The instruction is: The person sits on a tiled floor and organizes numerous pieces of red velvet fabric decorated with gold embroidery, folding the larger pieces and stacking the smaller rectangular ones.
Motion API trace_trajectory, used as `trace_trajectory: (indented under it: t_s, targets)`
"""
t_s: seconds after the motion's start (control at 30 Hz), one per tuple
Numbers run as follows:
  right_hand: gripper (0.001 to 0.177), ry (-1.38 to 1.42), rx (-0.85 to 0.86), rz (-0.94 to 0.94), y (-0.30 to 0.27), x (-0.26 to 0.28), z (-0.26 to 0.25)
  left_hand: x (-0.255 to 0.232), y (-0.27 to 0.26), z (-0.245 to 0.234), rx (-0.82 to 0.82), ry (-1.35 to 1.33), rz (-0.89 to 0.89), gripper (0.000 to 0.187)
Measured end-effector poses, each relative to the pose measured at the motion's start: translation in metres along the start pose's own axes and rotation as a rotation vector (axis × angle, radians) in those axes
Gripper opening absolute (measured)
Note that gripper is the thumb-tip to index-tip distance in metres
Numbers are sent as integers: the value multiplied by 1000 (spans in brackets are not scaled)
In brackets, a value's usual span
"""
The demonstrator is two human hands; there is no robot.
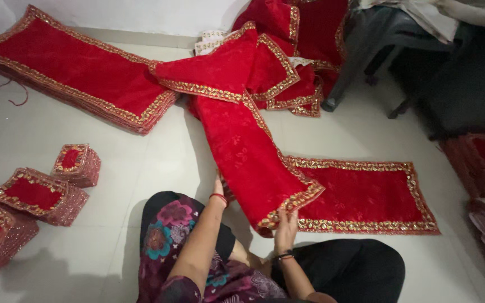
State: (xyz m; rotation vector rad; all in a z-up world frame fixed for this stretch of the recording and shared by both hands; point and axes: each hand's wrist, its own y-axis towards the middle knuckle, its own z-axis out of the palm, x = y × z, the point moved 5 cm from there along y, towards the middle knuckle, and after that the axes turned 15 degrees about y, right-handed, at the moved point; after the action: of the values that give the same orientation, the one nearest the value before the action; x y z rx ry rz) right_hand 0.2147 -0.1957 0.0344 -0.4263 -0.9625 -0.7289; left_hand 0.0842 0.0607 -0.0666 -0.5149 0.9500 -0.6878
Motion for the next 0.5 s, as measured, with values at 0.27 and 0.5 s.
trace_trajectory:
  t_s: [0.27,0.5]
  targets:
    - [21,-167,307,209,-32,-30,30,-37,-16,-3,-28,-68,315,60]
    - [30,-159,233,-16,-25,-6,23,-81,-130,-87,-694,185,1104,50]
